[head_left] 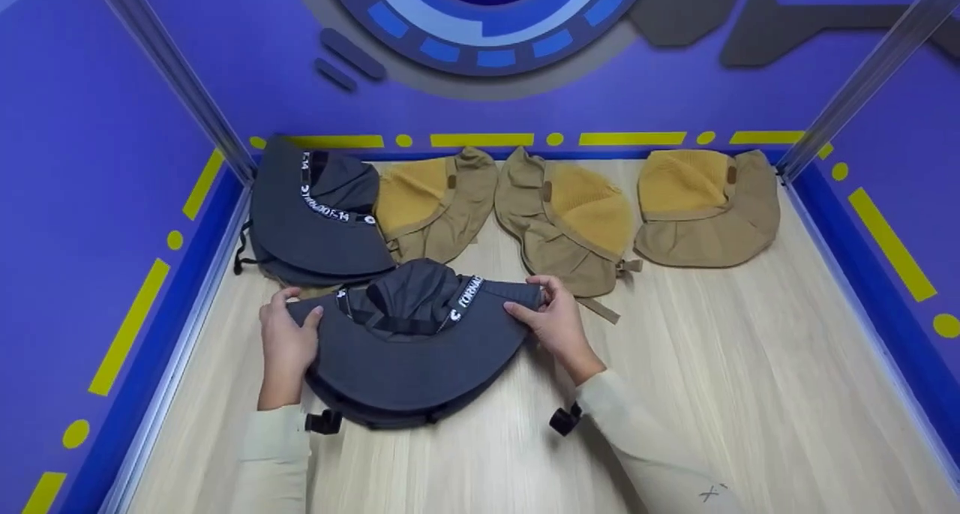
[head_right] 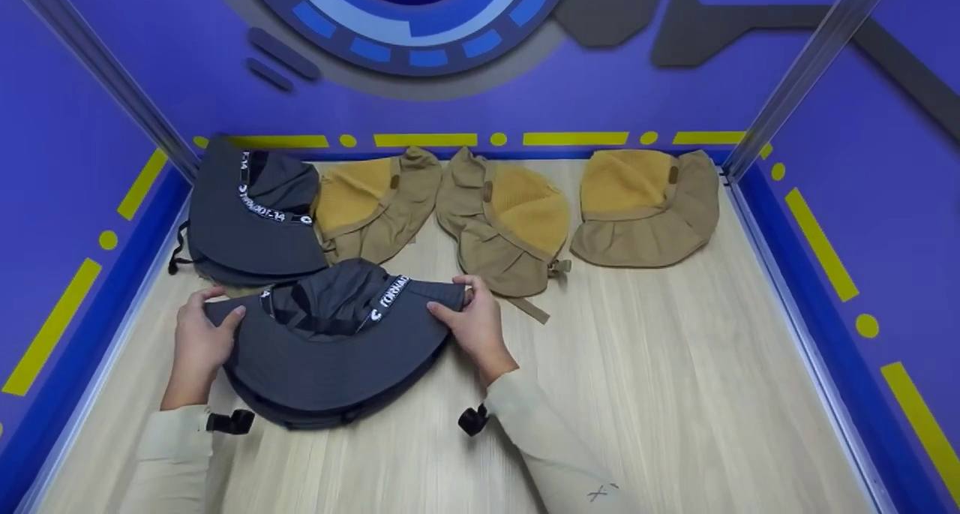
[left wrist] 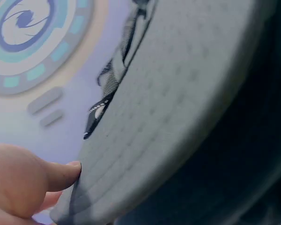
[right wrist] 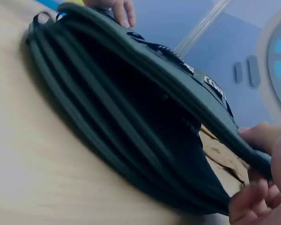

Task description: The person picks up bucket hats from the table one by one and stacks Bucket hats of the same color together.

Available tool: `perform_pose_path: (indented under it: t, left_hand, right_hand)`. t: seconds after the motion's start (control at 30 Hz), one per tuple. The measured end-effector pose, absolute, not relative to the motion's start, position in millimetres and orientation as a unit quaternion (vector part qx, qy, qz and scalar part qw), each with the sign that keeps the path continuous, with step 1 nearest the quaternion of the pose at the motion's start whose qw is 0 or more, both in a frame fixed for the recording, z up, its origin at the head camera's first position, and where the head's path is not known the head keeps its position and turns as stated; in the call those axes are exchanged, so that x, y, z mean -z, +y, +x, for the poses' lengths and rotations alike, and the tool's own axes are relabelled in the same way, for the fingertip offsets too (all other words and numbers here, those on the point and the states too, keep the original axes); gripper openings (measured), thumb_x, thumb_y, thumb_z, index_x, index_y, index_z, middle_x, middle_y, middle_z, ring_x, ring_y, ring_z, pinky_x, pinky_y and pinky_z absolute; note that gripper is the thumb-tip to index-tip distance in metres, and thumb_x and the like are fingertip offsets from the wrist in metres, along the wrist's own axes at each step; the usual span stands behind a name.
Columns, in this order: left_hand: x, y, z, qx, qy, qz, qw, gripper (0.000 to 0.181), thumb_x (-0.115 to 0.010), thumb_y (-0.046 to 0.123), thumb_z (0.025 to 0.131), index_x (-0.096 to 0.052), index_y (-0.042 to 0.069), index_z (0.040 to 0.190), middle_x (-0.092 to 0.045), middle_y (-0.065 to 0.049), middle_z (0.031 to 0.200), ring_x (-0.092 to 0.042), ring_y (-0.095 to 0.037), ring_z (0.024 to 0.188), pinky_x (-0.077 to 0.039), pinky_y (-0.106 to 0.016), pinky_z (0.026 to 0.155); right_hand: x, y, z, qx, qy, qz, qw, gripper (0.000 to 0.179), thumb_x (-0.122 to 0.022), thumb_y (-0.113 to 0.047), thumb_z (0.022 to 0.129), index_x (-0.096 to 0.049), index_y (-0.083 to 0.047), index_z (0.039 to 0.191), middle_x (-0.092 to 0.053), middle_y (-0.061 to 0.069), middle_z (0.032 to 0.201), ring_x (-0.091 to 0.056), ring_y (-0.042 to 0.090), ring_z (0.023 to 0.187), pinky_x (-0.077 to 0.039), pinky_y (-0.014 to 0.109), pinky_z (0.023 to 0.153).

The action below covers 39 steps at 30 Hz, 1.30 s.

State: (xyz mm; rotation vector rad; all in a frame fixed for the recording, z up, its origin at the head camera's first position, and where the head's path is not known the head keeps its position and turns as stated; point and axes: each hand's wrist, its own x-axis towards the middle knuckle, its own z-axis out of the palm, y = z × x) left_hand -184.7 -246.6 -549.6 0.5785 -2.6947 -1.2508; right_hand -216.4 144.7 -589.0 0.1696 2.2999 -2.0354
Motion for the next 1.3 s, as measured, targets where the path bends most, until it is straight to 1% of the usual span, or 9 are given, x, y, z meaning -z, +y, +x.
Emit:
perform_pose_path:
  t: [0.1,0.27,0.5,0.6,0.7,0.83,1.0,1.13,1.3]
  left_hand:
    - [557.0,-245.8,-186.0,0.376,-0.906,0.192,0.030,0.047,-0.057,0.016,0.104,-0.044,0.003,0.147,-0.035,-0.034,0.144,-0.036,-0.055,0.130,-0.034,-0.062,0.110]
    - [565.5,-243.3,-187.6,0.335,-0.917,0.215,-0.011,0.044,-0.055,0.023,0.106,-0.047,0.010,0.147,-0.030,-0.032,0.151,-0.030,-0.055,0.131,-0.033,-0.066,0.104]
    - [566.9,-241.5,-187.9,0.334,-0.918,0.215,-0.017,0.039,-0.050,0.023,0.107,-0.050,0.011,0.144,-0.029,-0.029,0.151,-0.027,-0.052,0.131,-0.032,-0.065,0.103]
    - [565.6,-241.3,-188.3,0.338,-0.916,0.216,-0.015,0.039,-0.047,0.023,0.107,-0.051,0.010,0.143,-0.030,-0.029,0.151,-0.026,-0.051,0.131,-0.032,-0.064,0.103]
    - [563.4,-240.3,-189.6,0.340,-0.913,0.224,-0.014,0.039,-0.045,0.023,0.107,-0.051,0.009,0.143,-0.029,-0.029,0.151,-0.025,-0.051,0.133,-0.031,-0.064,0.104]
    - [557.9,-236.9,-192.3,0.334,-0.911,0.240,-0.007,0.039,-0.044,0.024,0.107,-0.051,0.009,0.142,-0.029,-0.029,0.152,-0.024,-0.051,0.135,-0.026,-0.066,0.105]
    - [547.8,-233.3,-199.4,0.329,-0.914,0.238,-0.002,0.037,-0.042,0.025,0.108,-0.051,0.008,0.139,-0.029,-0.029,0.151,-0.022,-0.051,0.135,-0.022,-0.067,0.105]
    - [542.7,-233.5,-204.9,0.318,-0.922,0.219,-0.031,0.037,-0.042,0.027,0.108,-0.050,0.009,0.140,-0.030,-0.030,0.151,-0.024,-0.052,0.133,-0.023,-0.067,0.104]
    - [541.7,-236.3,-209.6,0.306,-0.926,0.209,-0.069,0.036,-0.047,0.026,0.107,-0.052,0.010,0.140,-0.031,-0.031,0.151,-0.026,-0.053,0.133,-0.025,-0.067,0.105]
  right_hand:
    - [592.5,143.9,-216.2,0.600,0.798,0.052,0.026,0.060,-0.088,-0.015,0.081,-0.058,-0.002,0.131,-0.065,0.008,0.097,-0.064,0.013,0.077,-0.054,0.023,0.067]
    - [600.4,143.6,-216.0,0.536,0.843,0.036,0.017,0.056,-0.088,-0.021,0.082,-0.061,-0.002,0.128,-0.063,0.013,0.110,-0.060,0.020,0.097,-0.049,0.032,0.086]
    - [600.4,141.9,-215.9,0.495,0.868,0.030,-0.002,0.057,-0.088,-0.027,0.081,-0.064,-0.003,0.126,-0.055,0.019,0.121,-0.054,0.031,0.111,-0.044,0.043,0.102]
    - [594.9,136.9,-216.7,0.473,0.880,0.023,-0.035,0.057,-0.088,-0.027,0.081,-0.064,-0.006,0.128,-0.049,0.018,0.130,-0.048,0.035,0.121,-0.041,0.047,0.107]
    - [585.8,123.0,-216.9,0.439,0.893,-0.032,-0.098,0.056,-0.087,-0.030,0.080,-0.066,-0.013,0.129,-0.043,0.018,0.145,-0.039,0.037,0.133,-0.035,0.052,0.113]
    - [570.3,90.3,-211.6,0.374,0.892,-0.202,-0.153,0.050,-0.081,-0.041,0.085,-0.069,-0.020,0.129,-0.036,0.016,0.161,-0.031,0.039,0.148,-0.026,0.062,0.119]
    - [559.3,47.7,-199.1,0.298,0.873,-0.379,-0.071,0.061,-0.064,-0.062,0.093,-0.057,-0.033,0.146,-0.023,0.011,0.170,-0.020,0.045,0.155,-0.019,0.072,0.119]
    - [569.4,28.5,-193.0,0.230,0.890,-0.393,-0.007,0.080,-0.056,-0.078,0.088,-0.038,-0.041,0.157,-0.013,0.008,0.173,-0.011,0.052,0.155,-0.014,0.075,0.119]
    - [589.3,19.4,-190.5,0.142,0.916,-0.376,0.017,0.093,-0.050,-0.089,0.081,-0.027,-0.045,0.160,-0.010,0.006,0.174,-0.008,0.052,0.156,-0.012,0.072,0.121]
